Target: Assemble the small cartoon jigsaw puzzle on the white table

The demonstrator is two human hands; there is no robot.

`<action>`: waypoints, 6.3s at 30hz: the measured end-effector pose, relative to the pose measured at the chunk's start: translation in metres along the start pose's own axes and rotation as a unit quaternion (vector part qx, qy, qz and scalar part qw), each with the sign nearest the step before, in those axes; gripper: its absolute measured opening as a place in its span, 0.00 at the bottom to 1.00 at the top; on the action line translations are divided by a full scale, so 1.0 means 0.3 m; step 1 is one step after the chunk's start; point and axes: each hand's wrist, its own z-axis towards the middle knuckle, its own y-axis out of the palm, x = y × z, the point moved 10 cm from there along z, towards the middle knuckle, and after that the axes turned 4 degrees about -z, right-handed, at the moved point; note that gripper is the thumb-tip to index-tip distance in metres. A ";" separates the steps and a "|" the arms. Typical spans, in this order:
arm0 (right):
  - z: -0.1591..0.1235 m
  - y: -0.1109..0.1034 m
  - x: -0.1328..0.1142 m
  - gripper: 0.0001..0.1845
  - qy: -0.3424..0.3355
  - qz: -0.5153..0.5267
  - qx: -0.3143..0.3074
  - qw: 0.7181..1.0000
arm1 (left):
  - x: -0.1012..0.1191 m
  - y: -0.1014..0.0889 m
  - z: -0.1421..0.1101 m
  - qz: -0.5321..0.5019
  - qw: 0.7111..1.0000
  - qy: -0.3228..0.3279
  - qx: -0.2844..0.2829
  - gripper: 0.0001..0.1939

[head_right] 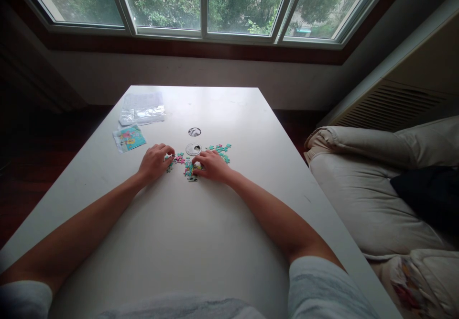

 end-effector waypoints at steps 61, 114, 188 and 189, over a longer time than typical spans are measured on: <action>0.000 0.009 0.009 0.15 0.005 0.014 -0.002 1.000 | 0.192 0.089 -0.097 -0.159 0.974 -0.020 -0.163 0.09; 0.000 0.010 0.008 0.14 0.003 0.010 0.003 1.000 | 0.401 0.025 -0.185 0.068 0.964 0.189 -0.173 0.10; -0.002 0.013 0.007 0.14 0.003 0.018 -0.003 1.000 | 0.037 0.059 -0.026 -0.220 0.974 -0.047 -0.029 0.09; -0.001 0.013 0.008 0.14 0.003 0.017 -0.003 1.000 | 0.040 0.059 -0.027 -0.220 0.974 -0.044 -0.032 0.08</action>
